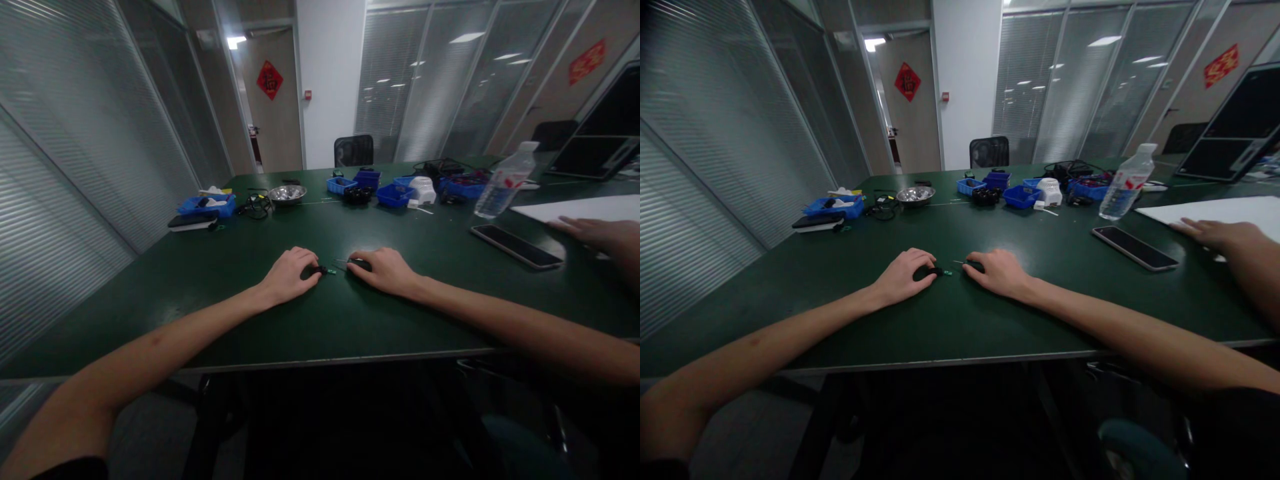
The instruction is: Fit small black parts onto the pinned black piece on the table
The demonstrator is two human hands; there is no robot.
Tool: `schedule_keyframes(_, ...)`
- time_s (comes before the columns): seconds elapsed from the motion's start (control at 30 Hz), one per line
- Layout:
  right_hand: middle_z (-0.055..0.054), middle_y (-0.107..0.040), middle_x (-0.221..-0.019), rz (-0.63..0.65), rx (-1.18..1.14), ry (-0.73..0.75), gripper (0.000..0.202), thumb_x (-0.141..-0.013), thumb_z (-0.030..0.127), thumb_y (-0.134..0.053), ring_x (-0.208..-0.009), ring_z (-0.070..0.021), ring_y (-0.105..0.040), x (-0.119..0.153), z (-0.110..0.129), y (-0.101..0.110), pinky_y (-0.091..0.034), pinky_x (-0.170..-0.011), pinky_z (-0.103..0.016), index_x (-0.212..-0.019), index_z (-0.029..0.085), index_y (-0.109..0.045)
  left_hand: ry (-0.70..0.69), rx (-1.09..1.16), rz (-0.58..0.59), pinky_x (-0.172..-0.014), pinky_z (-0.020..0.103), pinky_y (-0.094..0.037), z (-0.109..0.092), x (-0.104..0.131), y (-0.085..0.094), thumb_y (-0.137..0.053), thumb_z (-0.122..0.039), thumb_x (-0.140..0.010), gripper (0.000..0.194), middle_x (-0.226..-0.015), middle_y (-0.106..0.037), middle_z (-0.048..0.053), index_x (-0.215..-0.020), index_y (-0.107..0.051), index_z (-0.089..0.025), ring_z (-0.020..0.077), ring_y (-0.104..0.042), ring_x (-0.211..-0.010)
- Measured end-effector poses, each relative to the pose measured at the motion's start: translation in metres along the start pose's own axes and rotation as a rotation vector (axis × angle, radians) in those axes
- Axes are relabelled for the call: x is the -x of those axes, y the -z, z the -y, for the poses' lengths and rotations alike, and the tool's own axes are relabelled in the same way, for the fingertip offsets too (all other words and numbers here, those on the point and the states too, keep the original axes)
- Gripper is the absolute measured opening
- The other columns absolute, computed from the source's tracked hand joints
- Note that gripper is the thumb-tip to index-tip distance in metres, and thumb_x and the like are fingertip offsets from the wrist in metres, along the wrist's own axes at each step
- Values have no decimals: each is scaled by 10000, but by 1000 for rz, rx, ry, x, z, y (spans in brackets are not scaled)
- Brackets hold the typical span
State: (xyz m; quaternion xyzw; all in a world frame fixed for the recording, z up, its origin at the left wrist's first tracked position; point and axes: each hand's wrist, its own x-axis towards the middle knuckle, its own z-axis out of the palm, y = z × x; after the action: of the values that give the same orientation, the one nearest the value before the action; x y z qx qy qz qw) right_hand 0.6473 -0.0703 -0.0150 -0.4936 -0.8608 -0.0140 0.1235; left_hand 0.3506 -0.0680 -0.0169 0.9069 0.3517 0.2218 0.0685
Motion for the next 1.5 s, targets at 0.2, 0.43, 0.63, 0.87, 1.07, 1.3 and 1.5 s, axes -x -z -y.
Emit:
schedule_keyframes(0.2, -84, -809, -918, 9, -28, 9, 508, -1074, 553, -454, -742, -226, -711, 0, 0, 1, -460, -682, -318, -1317, 221, -751, -67, 135, 15, -1076, 467, -479, -5, 2, 7, -626, -367, -1036, 231, -1243, -715, 103, -1158, -706, -188, 275, -625, -1200)
schedule_keyframes(0.43, -89, -810, -912, 3, -10, 1, 500, -1069, 555, -464, -740, -231, -711, 0, -1, -1, -461, -686, -322, -1305, 223, -756, -157, 202, 146, -1139, 471, -431, -12, 2, 11, -595, -342, -1044, 261, -1282, -709, 106, -1247, -699, -214, 280, -611, -1272)
schedule_keyframes(0.63, -78, -811, -917, 7, -29, 13, 489, -1078, 546, -460, -737, -221, -712, 1, -1, 0, -454, -691, -311, -1304, 226, -753, -2, 137, 28, -1058, 478, -491, -4, 1, 6, -559, -410, -1066, 309, -1267, -704, 122, -1246, -683, -191, 289, -635, -1188)
schedule_keyframes(0.87, -88, -816, -935, -4, -3, -2, 500, -1072, 557, -458, -770, -241, -728, 0, 0, -1, -452, -686, -325, -1303, 228, -756, -101, 187, 134, -1142, 484, -453, -8, 1, 6, -565, -364, -1062, 286, -1316, -693, 117, -1279, -683, -221, 288, -616, -1276)
schedule_keyframes(1.07, -86, -818, -935, 3, -8, -3, 513, -1074, 559, -445, -760, -232, -725, 0, 1, 0, -456, -677, -320, -1314, 225, -751, 9, 182, 87, -1156, 479, -454, -2, 0, 1, -485, -393, -1104, 335, -1394, -666, 115, -1352, -628, -219, 282, -608, -1307)
schedule_keyframes(1.3, -90, -815, -928, -1, -11, 1, 503, -1073, 559, -457, -752, -239, -719, 0, -1, -2, -453, -687, -326, -1312, 226, -750, -137, 205, 146, -1198, 469, -412, -6, 2, 4, -521, -360, -1097, 298, -1388, -667, 106, -1337, -637, -228, 271, -569, -1375)
schedule_keyframes(1.5, -78, -809, -922, 6, -24, 7, 501, -1074, 557, -454, -746, -229, -709, 0, -1, -1, -433, -673, -319, -1319, 233, -746, -84, 200, 157, -1239, 497, -367, -3, 0, 0, -469, -365, -1119, 300, -1515, -603, 114, -1352, -604, -234, 277, -476, -1494)
